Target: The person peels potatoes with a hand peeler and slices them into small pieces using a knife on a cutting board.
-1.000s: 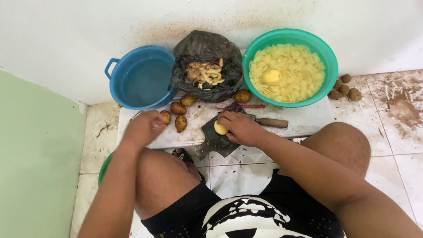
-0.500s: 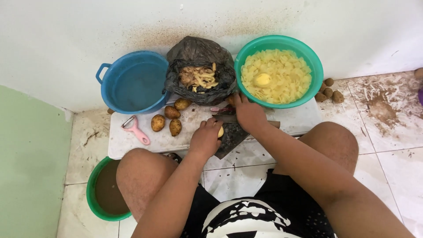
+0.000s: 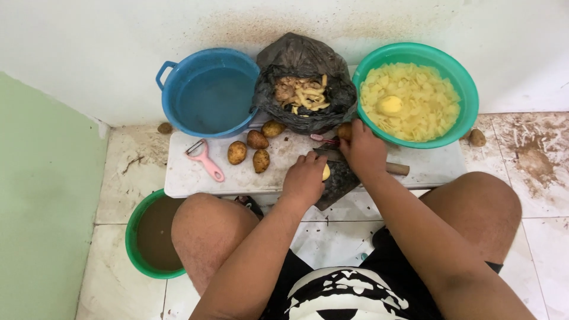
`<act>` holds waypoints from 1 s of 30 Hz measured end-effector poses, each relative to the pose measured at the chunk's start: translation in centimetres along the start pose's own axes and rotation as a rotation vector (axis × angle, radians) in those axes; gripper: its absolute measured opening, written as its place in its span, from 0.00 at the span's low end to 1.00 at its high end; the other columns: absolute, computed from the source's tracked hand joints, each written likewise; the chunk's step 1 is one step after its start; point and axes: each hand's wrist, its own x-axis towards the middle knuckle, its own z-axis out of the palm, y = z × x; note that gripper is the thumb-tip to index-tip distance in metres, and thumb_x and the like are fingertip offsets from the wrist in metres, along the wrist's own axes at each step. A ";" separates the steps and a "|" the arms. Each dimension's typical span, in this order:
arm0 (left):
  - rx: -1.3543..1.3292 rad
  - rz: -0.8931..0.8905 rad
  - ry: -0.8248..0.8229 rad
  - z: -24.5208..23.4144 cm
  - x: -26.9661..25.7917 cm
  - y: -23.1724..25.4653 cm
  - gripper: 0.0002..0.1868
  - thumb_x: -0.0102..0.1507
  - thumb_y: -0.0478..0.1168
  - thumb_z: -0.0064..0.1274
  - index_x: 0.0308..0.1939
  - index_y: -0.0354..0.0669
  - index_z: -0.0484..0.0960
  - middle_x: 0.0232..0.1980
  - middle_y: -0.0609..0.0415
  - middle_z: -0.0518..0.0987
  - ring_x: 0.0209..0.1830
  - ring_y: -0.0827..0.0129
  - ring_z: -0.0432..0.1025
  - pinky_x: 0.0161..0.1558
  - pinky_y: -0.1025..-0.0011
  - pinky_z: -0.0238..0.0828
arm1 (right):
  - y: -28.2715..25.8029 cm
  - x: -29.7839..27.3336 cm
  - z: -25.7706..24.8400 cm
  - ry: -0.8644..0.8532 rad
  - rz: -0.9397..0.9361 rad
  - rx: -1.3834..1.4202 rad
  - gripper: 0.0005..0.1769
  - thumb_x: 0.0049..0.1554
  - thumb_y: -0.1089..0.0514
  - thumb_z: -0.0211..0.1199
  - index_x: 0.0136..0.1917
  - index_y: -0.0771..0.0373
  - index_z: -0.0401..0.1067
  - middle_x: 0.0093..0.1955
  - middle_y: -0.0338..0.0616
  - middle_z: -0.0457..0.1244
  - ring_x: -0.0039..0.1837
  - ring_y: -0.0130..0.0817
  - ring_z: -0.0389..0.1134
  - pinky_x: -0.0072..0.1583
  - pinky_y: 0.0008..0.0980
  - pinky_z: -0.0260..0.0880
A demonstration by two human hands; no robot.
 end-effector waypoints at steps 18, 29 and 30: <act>0.098 -0.194 0.076 4.3 1.5 -0.6 0.24 0.66 0.49 0.51 0.65 0.49 0.71 0.59 0.48 0.71 0.59 0.53 0.67 0.54 0.48 0.64 | -18.0 2.6 -13.1 -0.061 -0.860 0.419 0.24 0.62 0.43 0.56 0.67 0.52 0.66 0.65 0.47 0.64 0.39 0.48 0.74 0.42 0.45 0.76; 0.142 -0.251 0.121 4.7 2.0 -0.3 0.35 0.56 0.62 0.62 0.61 0.49 0.74 0.55 0.54 0.72 0.57 0.59 0.69 0.51 0.52 0.68 | -31.9 2.5 0.5 -0.031 -0.860 0.083 0.24 0.53 0.58 0.62 0.64 0.56 0.71 0.66 0.59 0.64 0.40 0.53 0.72 0.32 0.62 0.64; 0.137 -0.271 0.071 3.3 1.4 0.3 0.36 0.58 0.61 0.61 0.63 0.48 0.74 0.56 0.54 0.73 0.58 0.59 0.70 0.53 0.53 0.68 | -31.7 2.1 -0.4 -0.108 -0.845 0.123 0.29 0.56 0.59 0.59 0.71 0.54 0.68 0.75 0.55 0.62 0.45 0.52 0.74 0.33 0.68 0.64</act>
